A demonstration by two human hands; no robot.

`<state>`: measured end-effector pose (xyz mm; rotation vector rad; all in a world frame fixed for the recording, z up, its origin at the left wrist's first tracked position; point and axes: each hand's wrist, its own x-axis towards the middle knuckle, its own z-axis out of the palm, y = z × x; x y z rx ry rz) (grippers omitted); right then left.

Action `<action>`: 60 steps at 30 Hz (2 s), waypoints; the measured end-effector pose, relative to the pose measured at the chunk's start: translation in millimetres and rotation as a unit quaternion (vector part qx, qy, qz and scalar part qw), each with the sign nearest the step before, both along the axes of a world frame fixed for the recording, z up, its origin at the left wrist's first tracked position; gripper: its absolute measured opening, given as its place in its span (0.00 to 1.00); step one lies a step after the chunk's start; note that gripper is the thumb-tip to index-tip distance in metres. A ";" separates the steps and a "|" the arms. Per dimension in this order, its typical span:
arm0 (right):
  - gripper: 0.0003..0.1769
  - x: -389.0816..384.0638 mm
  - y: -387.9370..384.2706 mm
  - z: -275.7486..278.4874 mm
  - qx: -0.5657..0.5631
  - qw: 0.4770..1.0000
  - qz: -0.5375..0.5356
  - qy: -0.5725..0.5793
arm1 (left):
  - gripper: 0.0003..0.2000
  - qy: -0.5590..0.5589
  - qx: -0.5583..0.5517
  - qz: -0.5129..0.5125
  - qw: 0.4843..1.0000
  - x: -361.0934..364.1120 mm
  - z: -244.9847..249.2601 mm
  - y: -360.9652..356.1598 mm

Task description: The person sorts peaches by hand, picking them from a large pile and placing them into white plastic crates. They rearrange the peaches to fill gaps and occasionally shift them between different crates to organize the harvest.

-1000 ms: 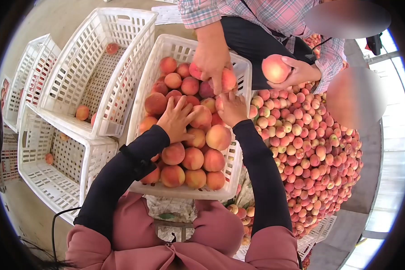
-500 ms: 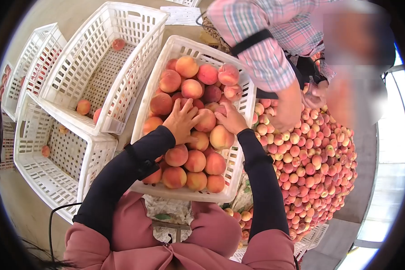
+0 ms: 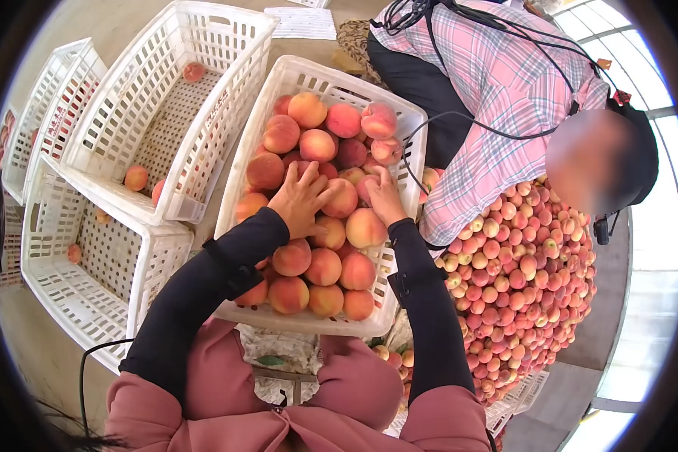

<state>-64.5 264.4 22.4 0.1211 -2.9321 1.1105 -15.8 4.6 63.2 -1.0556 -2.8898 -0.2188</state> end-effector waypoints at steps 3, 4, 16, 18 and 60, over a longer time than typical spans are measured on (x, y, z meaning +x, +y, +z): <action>0.22 4.2 -15.0 31.3 0.104 0.989 0.082 -0.065 | 0.49 0.000 0.003 0.002 1.000 0.1 -3.0 0.6; 0.21 11.7 -16.0 32.3 0.096 0.992 0.054 -0.061 | 0.49 0.003 0.005 0.002 1.000 -0.2 -4.6 0.0; 0.28 37.2 -19.0 31.8 0.055 0.996 0.066 -0.012 | 0.49 -0.020 0.020 -0.009 1.000 -3.3 1.0 -2.6; 0.28 39.7 -19.2 31.1 0.088 0.992 0.084 0.022 | 0.49 -0.019 0.016 -0.012 1.000 -2.1 1.4 -2.5; 0.34 92.3 -29.7 110.9 0.244 0.952 0.182 -0.014 | 0.34 -0.003 0.173 0.037 0.984 13.4 -8.6 -29.6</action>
